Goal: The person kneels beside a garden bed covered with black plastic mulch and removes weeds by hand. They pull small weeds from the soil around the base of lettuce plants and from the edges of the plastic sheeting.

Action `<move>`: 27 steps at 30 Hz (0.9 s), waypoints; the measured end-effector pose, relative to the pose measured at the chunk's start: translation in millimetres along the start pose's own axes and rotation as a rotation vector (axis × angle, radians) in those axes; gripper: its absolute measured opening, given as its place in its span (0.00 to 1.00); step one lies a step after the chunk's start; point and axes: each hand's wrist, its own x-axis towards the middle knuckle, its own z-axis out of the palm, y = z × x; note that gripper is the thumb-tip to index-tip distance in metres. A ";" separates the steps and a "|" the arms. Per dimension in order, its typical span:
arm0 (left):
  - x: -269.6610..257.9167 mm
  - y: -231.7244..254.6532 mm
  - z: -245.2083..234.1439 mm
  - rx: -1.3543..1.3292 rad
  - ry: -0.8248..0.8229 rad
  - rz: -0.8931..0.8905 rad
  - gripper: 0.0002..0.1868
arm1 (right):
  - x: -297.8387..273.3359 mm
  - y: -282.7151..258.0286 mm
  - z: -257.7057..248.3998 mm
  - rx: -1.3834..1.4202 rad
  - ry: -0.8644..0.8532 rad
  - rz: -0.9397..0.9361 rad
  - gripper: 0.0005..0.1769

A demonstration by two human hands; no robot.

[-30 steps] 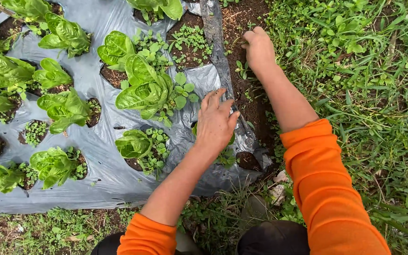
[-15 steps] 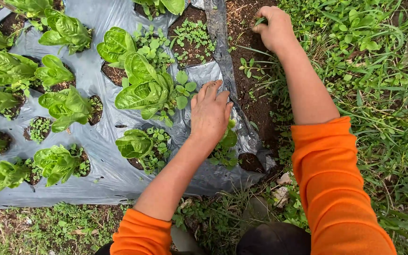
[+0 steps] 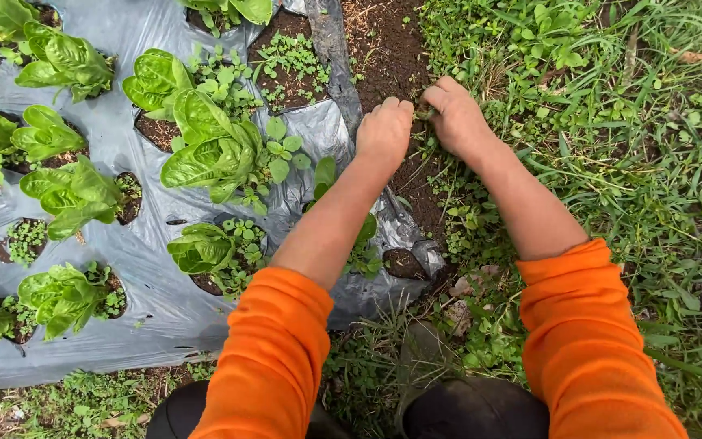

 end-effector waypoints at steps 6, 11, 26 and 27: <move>-22.8 20.5 -104.6 -0.465 -0.047 -0.006 0.05 | -31.4 -48.2 -78.0 0.367 -0.045 0.332 0.12; -47.8 45.1 -107.3 -0.347 -0.123 -0.116 0.15 | -35.5 -67.6 -73.9 -0.091 -0.214 0.341 0.30; -53.8 23.7 -55.7 -0.338 -0.099 -0.174 0.19 | -27.1 -34.4 -30.5 0.530 0.124 0.666 0.02; -50.6 24.5 -51.3 -0.328 -0.102 -0.185 0.18 | -25.3 -41.5 -36.5 0.585 0.107 0.770 0.04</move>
